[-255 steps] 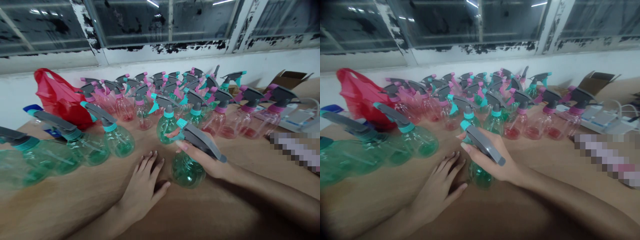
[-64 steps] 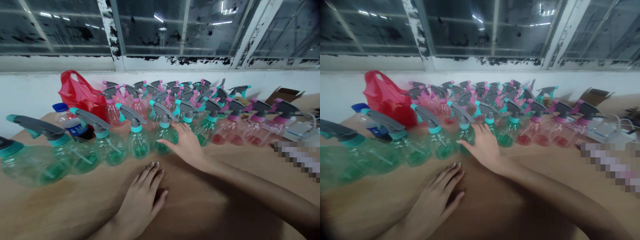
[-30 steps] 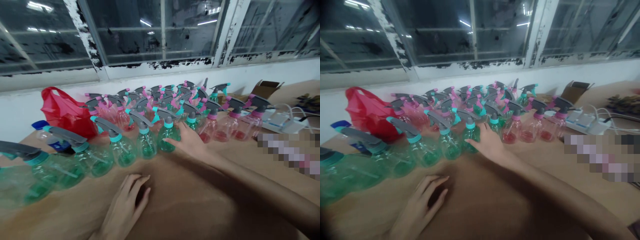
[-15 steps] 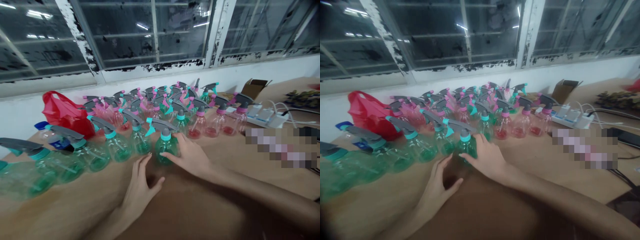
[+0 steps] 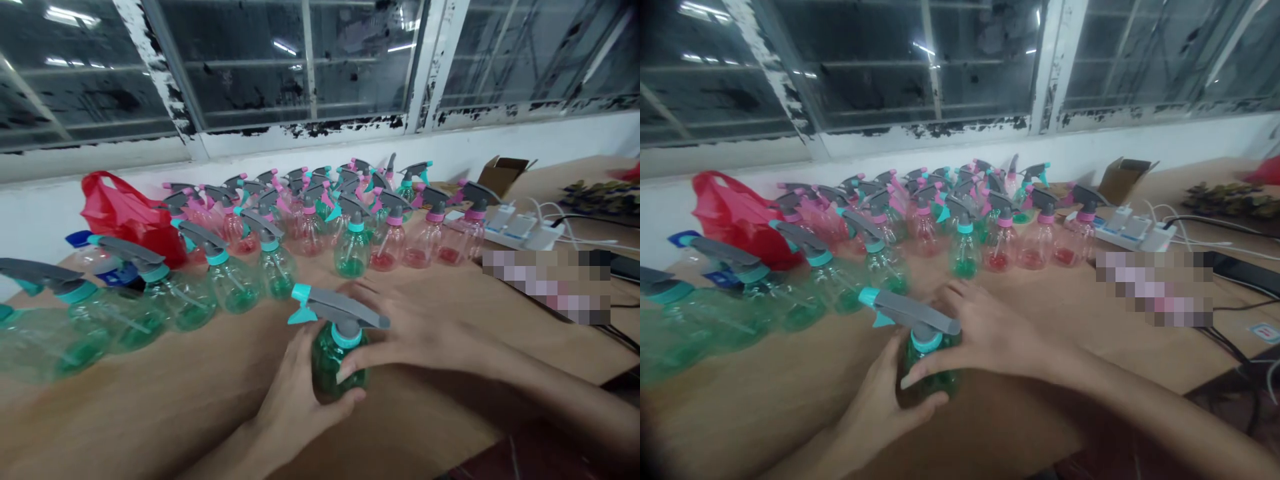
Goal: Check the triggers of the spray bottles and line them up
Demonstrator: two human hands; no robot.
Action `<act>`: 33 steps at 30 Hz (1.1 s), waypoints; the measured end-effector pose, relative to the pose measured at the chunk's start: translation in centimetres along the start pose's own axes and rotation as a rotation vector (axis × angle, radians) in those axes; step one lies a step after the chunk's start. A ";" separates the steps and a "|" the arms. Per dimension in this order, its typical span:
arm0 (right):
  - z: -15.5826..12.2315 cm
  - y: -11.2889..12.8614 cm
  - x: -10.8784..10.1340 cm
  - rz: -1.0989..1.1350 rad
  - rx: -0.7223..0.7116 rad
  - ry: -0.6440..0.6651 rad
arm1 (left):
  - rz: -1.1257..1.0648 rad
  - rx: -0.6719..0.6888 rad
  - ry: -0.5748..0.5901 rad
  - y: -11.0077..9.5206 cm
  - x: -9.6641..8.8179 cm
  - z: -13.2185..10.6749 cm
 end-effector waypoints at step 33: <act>5.2 -0.5 1.7 0.573 -0.142 -0.216 | 0.274 0.015 0.208 3.2 -2.0 2.1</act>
Point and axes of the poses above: each hand's wrist, its own z-axis towards the middle knuckle, its own x-axis out of the palm, y = z × x, the point moved 5 cm from there along z, towards the middle knuckle, and after that the axes turned 11 degrees about -z, right-handed, at the moved point
